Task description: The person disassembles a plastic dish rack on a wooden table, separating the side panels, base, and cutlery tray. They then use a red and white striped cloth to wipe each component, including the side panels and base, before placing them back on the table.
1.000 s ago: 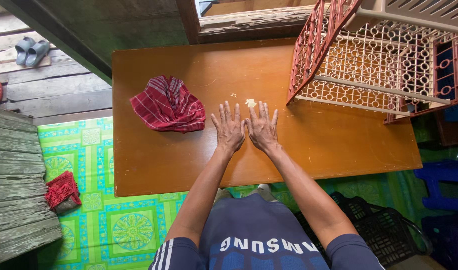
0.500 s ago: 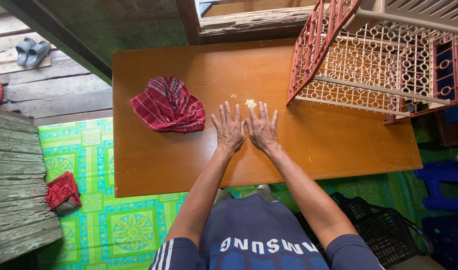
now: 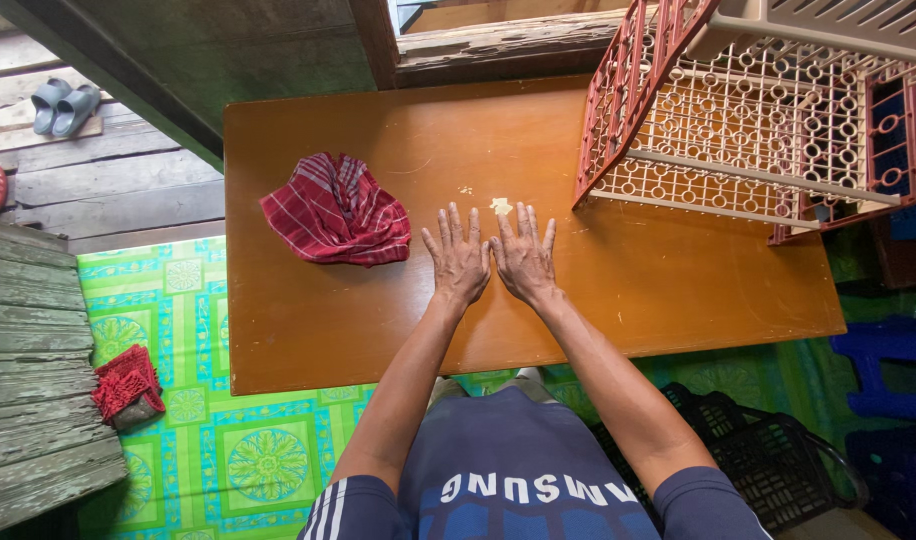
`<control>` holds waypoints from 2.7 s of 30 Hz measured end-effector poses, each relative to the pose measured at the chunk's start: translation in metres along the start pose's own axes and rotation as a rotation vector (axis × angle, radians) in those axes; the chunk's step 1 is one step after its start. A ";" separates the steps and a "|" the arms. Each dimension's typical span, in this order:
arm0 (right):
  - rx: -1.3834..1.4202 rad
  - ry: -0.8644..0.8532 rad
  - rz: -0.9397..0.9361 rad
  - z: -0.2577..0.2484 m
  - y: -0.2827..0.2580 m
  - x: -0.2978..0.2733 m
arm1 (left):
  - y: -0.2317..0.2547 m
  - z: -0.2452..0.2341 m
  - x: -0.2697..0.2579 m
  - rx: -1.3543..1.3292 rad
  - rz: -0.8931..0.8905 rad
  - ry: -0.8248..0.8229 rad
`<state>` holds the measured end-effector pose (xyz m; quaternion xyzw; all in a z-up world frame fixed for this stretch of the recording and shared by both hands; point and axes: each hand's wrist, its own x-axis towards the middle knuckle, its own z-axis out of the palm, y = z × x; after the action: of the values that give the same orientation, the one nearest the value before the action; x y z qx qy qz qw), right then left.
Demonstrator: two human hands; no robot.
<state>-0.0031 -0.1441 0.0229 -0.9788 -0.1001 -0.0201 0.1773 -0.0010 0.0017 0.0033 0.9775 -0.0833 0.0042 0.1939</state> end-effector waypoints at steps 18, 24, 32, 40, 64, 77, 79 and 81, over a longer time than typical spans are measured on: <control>0.013 0.007 -0.001 0.001 0.000 -0.001 | -0.001 0.000 -0.001 -0.010 0.009 0.021; 0.009 0.002 0.008 0.003 -0.001 0.000 | -0.002 0.002 -0.001 0.010 0.005 0.011; 0.030 -0.012 0.039 0.006 -0.001 -0.002 | -0.007 0.005 0.000 -0.009 0.004 -0.007; 0.119 0.043 0.158 0.001 0.003 -0.011 | -0.030 0.013 -0.001 -0.027 -0.005 -0.058; 0.747 0.704 0.275 -0.156 0.081 0.025 | 0.164 -0.032 0.121 -0.828 0.395 0.198; 1.664 0.596 0.301 -0.229 0.095 0.092 | 0.177 -0.027 0.119 -0.762 0.179 0.162; 1.669 0.569 0.348 -0.233 0.094 0.093 | 0.176 -0.029 0.118 -0.687 0.221 0.167; 1.735 0.517 0.385 -0.238 0.095 0.098 | 0.173 -0.033 0.119 -0.623 0.265 0.199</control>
<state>0.1108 -0.2965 0.2209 -0.4679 0.1269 -0.1261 0.8655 0.0885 -0.1625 0.1042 0.8469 -0.1874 0.0989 0.4877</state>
